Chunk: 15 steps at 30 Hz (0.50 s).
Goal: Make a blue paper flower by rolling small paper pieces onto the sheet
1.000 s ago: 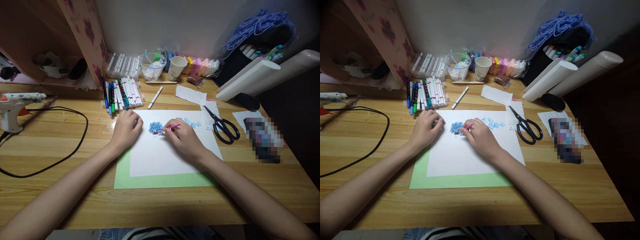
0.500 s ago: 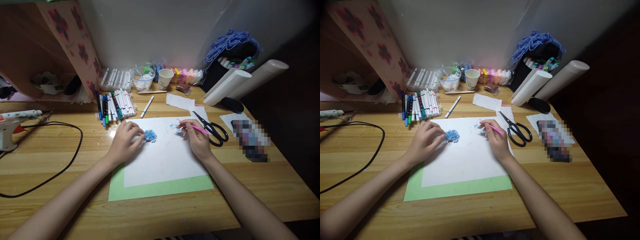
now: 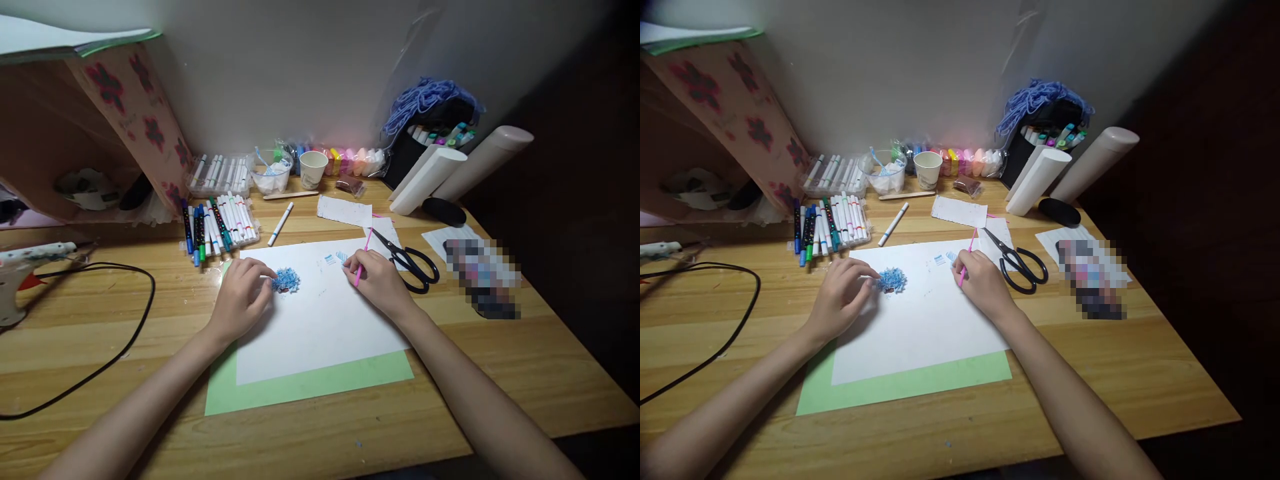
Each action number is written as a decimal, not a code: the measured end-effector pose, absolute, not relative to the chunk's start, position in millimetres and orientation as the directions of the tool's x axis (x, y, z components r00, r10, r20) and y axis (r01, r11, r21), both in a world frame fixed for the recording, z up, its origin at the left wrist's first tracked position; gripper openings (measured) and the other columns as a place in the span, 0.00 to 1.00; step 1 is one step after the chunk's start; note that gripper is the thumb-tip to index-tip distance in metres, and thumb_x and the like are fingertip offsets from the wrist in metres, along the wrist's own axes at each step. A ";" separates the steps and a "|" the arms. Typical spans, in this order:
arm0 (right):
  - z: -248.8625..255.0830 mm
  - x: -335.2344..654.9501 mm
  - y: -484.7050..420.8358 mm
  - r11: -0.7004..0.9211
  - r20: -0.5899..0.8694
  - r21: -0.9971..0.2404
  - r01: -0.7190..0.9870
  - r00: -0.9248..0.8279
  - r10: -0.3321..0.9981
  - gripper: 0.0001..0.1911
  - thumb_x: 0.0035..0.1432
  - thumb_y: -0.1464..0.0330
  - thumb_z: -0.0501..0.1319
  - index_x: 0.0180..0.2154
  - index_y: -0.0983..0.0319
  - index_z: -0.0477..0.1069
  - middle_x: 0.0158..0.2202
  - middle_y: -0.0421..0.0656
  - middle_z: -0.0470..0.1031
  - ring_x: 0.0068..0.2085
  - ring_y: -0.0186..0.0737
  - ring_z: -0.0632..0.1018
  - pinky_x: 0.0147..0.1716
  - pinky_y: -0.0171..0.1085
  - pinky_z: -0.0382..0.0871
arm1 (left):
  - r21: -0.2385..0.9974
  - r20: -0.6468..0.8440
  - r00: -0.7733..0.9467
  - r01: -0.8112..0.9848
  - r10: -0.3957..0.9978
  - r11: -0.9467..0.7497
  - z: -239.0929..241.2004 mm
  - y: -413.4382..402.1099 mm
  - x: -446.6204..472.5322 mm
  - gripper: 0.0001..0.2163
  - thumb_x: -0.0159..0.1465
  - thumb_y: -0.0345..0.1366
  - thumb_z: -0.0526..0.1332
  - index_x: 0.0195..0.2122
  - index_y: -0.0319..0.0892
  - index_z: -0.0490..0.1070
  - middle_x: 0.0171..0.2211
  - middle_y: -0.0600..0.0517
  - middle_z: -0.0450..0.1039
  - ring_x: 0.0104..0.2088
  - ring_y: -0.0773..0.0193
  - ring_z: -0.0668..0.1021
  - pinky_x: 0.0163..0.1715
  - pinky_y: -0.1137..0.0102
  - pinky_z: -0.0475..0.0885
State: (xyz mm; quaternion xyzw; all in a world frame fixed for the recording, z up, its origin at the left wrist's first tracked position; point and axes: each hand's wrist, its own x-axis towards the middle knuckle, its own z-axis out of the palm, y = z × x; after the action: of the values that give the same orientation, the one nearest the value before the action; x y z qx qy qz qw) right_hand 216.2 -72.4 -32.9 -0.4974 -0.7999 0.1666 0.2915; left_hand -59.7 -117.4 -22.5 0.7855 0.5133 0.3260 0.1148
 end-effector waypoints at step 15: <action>-17.3 176.9 -102.9 -0.033 -0.037 -0.999 0.019 -0.292 0.956 0.16 0.51 0.65 0.65 0.25 0.59 0.56 0.31 0.39 0.73 0.31 0.34 0.73 0.33 0.36 0.67 | 0.754 0.259 0.277 0.540 0.925 -0.373 -10.2 -137.6 -38.9 0.05 0.65 0.34 0.55 0.38 0.43 0.68 0.36 0.50 0.71 0.40 0.61 0.70 0.40 0.65 0.65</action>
State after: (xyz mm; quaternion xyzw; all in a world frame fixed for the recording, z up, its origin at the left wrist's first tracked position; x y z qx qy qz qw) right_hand 176.9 -102.9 -17.3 -0.4331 -0.5628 0.5736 0.4082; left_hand -38.9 -137.6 -10.2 0.7505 0.4883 0.3508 0.2743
